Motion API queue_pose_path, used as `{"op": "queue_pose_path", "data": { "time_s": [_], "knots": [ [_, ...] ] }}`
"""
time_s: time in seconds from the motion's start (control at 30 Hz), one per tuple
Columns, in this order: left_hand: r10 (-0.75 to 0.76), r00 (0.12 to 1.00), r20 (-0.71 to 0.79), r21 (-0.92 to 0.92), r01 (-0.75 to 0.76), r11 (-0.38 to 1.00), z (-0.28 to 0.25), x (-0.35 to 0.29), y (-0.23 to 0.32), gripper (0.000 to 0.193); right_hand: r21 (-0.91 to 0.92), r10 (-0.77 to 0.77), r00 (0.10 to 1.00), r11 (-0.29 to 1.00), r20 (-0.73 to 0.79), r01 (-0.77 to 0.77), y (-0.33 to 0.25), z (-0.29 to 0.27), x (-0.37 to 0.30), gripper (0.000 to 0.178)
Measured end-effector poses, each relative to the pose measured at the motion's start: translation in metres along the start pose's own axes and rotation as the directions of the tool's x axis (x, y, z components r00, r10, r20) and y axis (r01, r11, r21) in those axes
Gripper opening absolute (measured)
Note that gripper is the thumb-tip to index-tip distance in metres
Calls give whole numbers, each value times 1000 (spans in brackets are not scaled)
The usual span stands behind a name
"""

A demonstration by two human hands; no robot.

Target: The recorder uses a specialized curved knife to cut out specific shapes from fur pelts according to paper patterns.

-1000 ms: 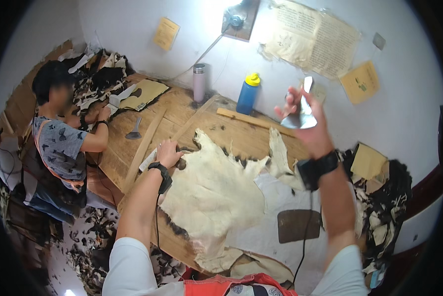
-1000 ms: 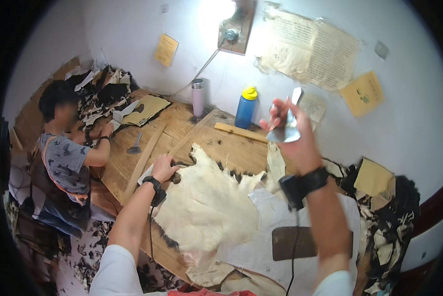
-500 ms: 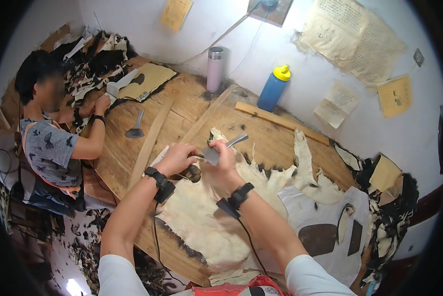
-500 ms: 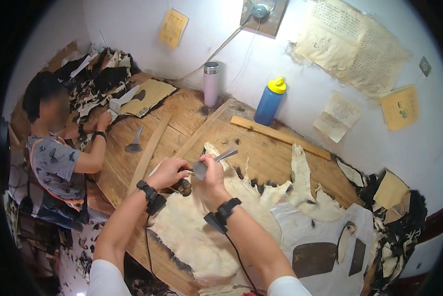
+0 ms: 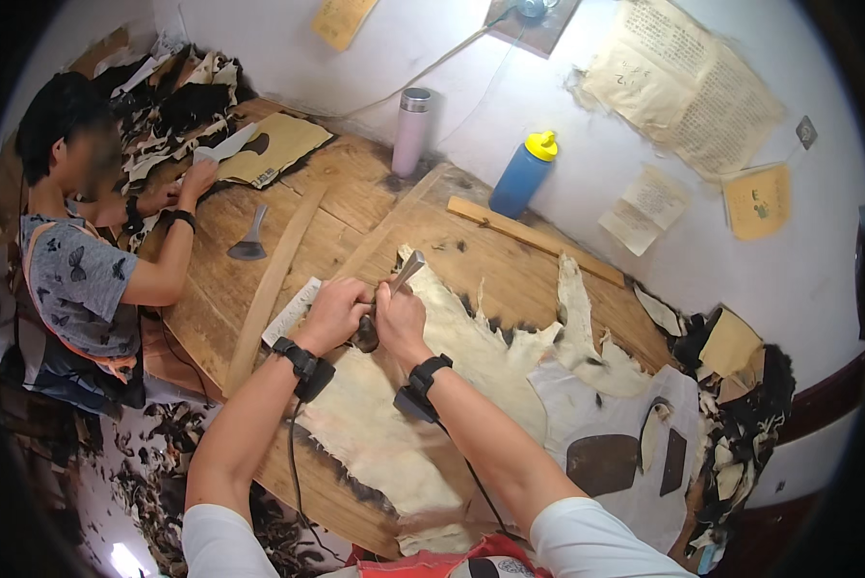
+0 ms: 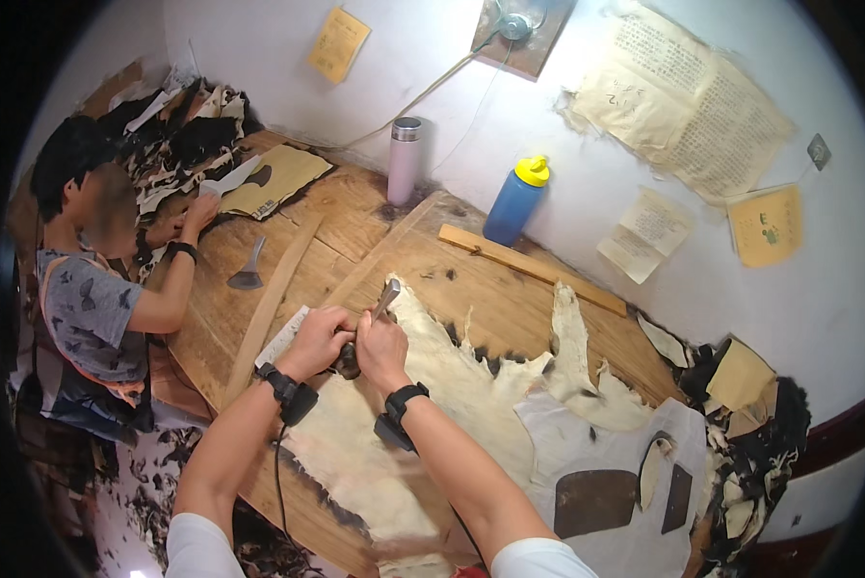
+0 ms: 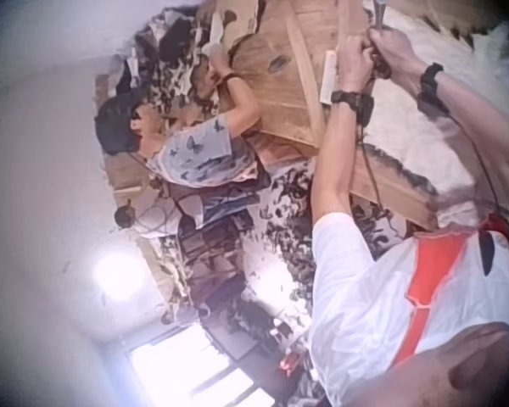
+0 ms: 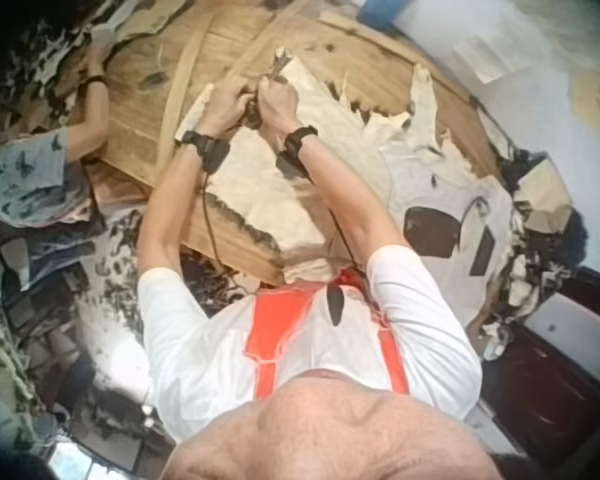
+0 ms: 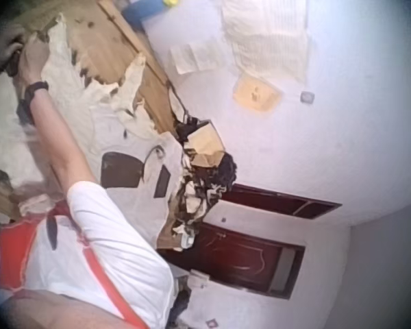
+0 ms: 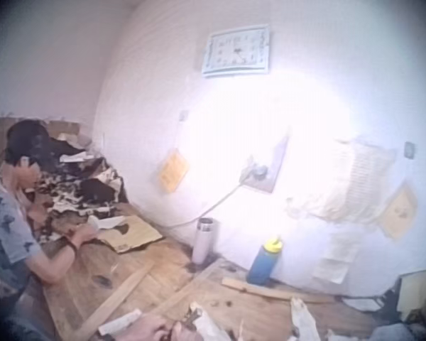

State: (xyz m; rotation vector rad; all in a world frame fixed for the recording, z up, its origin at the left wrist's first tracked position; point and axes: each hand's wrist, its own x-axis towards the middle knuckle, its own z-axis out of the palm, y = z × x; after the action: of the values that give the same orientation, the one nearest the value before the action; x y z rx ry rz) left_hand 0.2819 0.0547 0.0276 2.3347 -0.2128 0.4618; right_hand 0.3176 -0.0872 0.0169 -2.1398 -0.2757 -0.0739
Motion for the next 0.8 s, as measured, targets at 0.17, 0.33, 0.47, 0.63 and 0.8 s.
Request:
{"op": "queue_pose_path", "data": {
  "time_s": [0.17, 0.33, 0.47, 0.63, 0.8],
  "knots": [
    [-185, 983, -6, -100, 183, 978, -9, -8, 2, 14, 271, -68, 994, 962, 84, 43, 0, -3, -25, 25],
    [37, 999, -38, 118, -32, 993, -26, -28, 50, 10, 218, -194, 980, 959, 53, 179, 1, -6, -24, 21],
    [83, 996, 23, 206, -86, 975, -51, -78, 98, 8, 277, -91, 995, 958, 49, 74, 8, 4, -17, 23],
    [-255, 964, 71, 361, 213, 908, -102, -146, 111, 13, 676, 0, 987, 729, 161, -111, 37, -19, 12, 28],
    [-526, 820, 226, 752, 197, 630, -122, -181, 158, 30, 827, -72, 875, 374, 478, -420, 49, -107, 5, 32]
  ]
}}
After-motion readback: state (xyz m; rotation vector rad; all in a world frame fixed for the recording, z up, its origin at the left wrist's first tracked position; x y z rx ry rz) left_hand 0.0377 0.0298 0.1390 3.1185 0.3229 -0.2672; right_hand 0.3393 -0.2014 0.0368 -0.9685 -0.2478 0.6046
